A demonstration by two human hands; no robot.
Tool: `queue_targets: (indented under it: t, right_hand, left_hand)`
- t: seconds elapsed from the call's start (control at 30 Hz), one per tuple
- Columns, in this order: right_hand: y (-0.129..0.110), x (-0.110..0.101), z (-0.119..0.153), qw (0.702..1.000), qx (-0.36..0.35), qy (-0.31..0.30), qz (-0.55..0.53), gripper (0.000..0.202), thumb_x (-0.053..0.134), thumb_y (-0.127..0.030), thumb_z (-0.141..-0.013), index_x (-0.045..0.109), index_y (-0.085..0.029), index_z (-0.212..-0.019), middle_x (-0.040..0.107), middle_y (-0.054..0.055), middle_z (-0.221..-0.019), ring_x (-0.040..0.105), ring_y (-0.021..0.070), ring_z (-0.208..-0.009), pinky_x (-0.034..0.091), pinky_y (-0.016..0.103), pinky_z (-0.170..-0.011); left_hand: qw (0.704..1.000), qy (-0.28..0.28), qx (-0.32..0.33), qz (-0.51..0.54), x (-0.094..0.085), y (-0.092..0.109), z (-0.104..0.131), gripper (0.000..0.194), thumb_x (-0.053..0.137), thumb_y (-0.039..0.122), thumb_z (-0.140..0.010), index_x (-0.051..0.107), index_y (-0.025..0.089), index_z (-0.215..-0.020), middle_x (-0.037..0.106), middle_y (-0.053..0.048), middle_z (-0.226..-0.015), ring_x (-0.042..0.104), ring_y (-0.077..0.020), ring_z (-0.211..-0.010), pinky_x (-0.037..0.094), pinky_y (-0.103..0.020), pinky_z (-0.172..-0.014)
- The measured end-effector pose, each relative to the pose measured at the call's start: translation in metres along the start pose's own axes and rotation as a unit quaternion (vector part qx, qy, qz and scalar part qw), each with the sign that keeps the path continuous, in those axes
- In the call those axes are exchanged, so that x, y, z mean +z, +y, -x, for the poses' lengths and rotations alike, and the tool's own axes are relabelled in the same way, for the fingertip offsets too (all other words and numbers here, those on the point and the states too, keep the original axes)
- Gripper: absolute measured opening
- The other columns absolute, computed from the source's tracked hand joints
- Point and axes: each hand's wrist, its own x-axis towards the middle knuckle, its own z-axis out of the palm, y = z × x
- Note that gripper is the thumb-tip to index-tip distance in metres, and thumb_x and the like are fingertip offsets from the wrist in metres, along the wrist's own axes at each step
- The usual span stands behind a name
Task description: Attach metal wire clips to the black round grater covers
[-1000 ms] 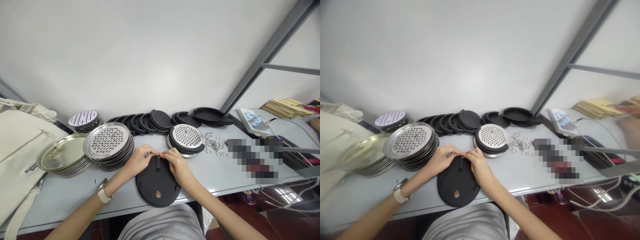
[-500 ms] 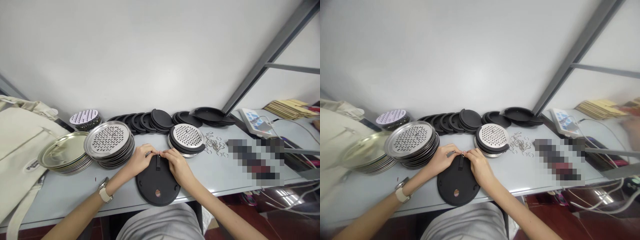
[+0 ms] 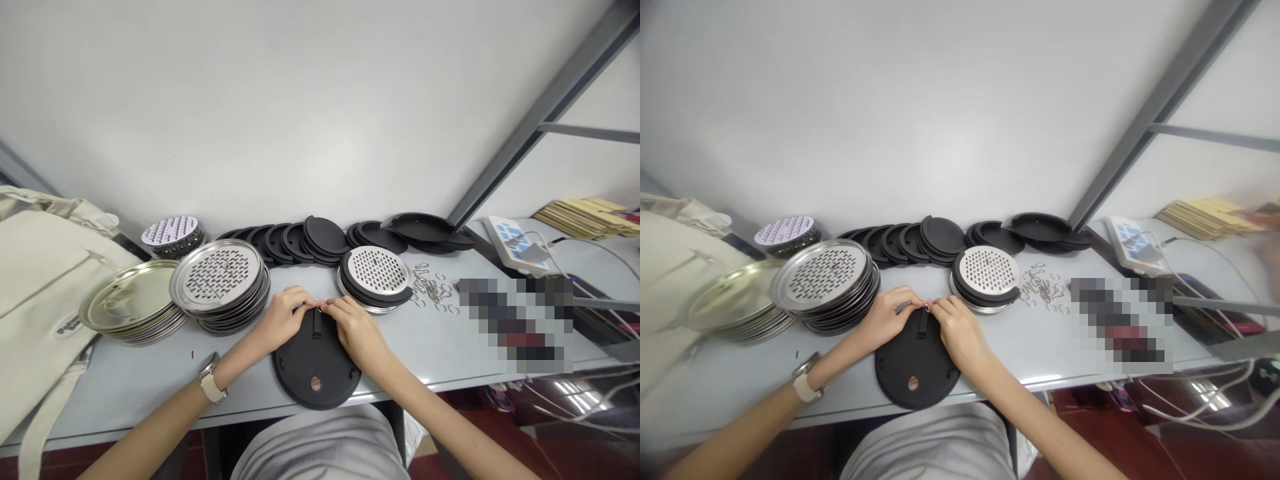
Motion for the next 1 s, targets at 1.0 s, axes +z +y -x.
queue_targets:
  t: [1.0]
  right_hand:
    - [0.0027,0.0003,-0.002,0.999,-0.038,-0.011,0.035,0.032,0.04,0.002,-0.088,0.064,-0.014,-0.101,0.065,0.008,-0.086,0.055,0.0227,-0.078,0.051,0.036,-0.073]
  left_hand:
    - [1.0,0.007,-0.007,0.009,0.0037,-0.0021,-0.0006,0.021,0.054,0.003,-0.087,0.066,0.017,-0.077,0.068,-0.001,-0.079,0.062,-0.0159,-0.081,0.045,-0.027,-0.078]
